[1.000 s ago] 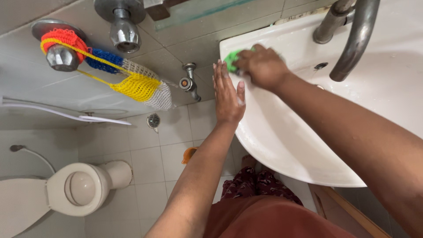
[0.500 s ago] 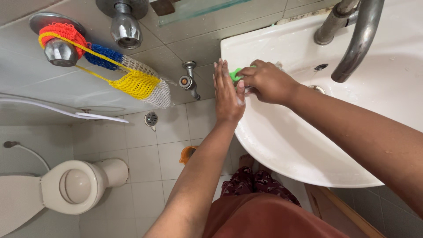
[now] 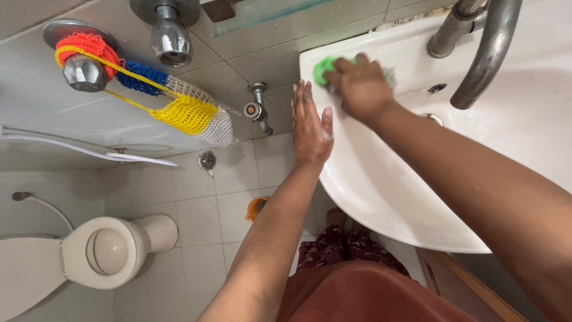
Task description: The person pours water from a jug onto the floor, then retrieves a sponge and scrubber from a wall-mounted bucket. They proceed to scrub the sink basin and faucet with the sponge under running water, rinsing the sponge repeatedly.
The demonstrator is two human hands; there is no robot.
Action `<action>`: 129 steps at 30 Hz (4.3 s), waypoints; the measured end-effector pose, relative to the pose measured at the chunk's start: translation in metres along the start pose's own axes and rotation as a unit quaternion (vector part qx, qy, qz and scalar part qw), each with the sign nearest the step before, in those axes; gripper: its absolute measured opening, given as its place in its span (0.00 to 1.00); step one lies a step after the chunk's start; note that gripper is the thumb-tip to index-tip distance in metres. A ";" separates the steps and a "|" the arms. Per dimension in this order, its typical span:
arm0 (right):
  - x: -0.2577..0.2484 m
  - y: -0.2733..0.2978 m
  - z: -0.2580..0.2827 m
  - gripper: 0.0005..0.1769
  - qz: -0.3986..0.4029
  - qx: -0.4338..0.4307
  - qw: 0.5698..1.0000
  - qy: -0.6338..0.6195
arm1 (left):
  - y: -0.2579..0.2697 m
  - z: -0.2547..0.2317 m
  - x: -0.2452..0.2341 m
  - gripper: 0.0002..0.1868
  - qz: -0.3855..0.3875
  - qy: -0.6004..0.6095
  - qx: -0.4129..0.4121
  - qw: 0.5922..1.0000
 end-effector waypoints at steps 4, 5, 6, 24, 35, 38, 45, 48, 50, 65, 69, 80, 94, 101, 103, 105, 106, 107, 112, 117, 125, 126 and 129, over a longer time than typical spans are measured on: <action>-0.016 0.025 0.029 0.22 -0.014 -0.069 0.994 -0.080 | -0.001 0.000 0.000 0.49 -0.003 -0.003 0.010 1.000; -0.018 0.032 0.031 0.19 -0.014 -0.083 0.992 -0.090 | -0.001 -0.001 0.000 0.48 -0.004 -0.003 0.015 1.000; -0.021 0.040 0.032 0.16 -0.016 -0.098 0.990 -0.101 | -0.001 0.001 0.000 0.48 0.000 -0.002 0.005 1.000; 0.007 0.011 0.006 0.21 -0.025 0.064 0.998 0.002 | -0.002 0.006 0.004 0.46 0.015 -0.021 -0.008 1.000; -0.012 0.063 0.039 0.13 0.039 -0.051 0.976 -0.208 | 0.001 -0.006 -0.003 0.47 0.009 0.012 0.033 0.999; -0.012 0.085 0.040 0.14 0.084 -0.037 0.957 -0.276 | 0.003 -0.016 -0.001 0.42 0.055 -0.018 0.067 0.996; -0.020 0.132 0.051 0.24 0.164 -0.062 0.908 -0.379 | 0.004 -0.029 0.008 0.32 0.151 -0.061 0.091 0.982; -0.027 0.156 0.055 0.22 0.209 -0.055 0.919 -0.331 | 0.006 -0.035 0.012 0.29 0.166 -0.112 0.092 0.975; -0.033 0.173 0.053 0.21 0.253 -0.036 0.921 -0.293 | 0.008 -0.039 0.014 0.27 0.176 -0.144 0.087 0.970; -0.082 0.328 -0.059 0.29 0.368 0.385 0.845 0.037 | 0.094 -0.071 0.032 0.28 0.264 -0.137 0.051 0.953; -0.068 0.286 0.005 0.23 0.293 0.248 0.923 0.026 | 0.115 -0.089 0.035 0.18 0.300 -0.113 0.063 0.945; -0.091 0.307 0.019 0.16 0.188 0.312 0.931 0.022 | 0.144 -0.124 0.038 0.12 0.341 -0.076 0.128 0.928; -0.081 0.419 -0.071 0.19 0.130 0.476 0.864 0.096 | 0.163 -0.130 0.060 0.16 0.380 -0.094 0.140 0.910; -0.079 0.369 0.025 0.19 0.208 0.380 0.900 -0.047 | 0.166 -0.131 0.060 0.17 0.400 -0.094 0.119 0.904; -0.080 0.374 0.017 0.21 0.241 0.394 0.886 -0.037 | 0.166 -0.133 0.061 0.17 0.401 -0.100 0.133 0.901; -0.079 0.382 -0.008 0.25 0.260 0.391 0.883 0.014 | 0.167 -0.132 0.061 0.17 0.403 -0.104 0.142 0.898; -0.084 0.390 -0.030 0.29 0.261 0.379 0.885 0.062 | 0.168 -0.132 0.061 0.17 0.402 -0.104 0.144 0.898; -0.091 0.402 -0.052 0.25 0.237 0.417 0.875 0.061 | 0.168 -0.131 0.061 0.17 0.401 -0.104 0.147 0.898; -0.106 0.412 -0.143 0.15 0.129 0.494 0.856 0.078 | 0.171 -0.127 0.064 0.18 0.394 -0.109 0.166 0.897; -0.102 0.394 -0.137 0.16 0.178 0.473 0.855 0.112 | 0.170 -0.128 0.061 0.17 0.389 -0.097 0.162 0.902; -0.097 0.339 0.013 0.14 0.231 0.360 0.904 -0.008 | 0.169 -0.128 0.058 0.15 0.384 -0.081 0.154 0.907; -0.097 0.329 0.029 0.14 0.220 0.351 0.910 -0.037 | 0.169 -0.129 0.058 0.15 0.382 -0.082 0.158 0.907; -0.100 0.310 0.051 0.15 0.191 0.338 0.918 -0.077 | 0.168 -0.128 0.060 0.15 0.387 -0.091 0.160 0.904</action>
Point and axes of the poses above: each hand's wrist, its own y-axis away from the middle knuckle, its own x-axis out of the palm, z = x × y, the point moved 7 cm from there along -y, towards the middle knuckle, and after that the axes turned 14 degrees about y, right-handed, at the moved point
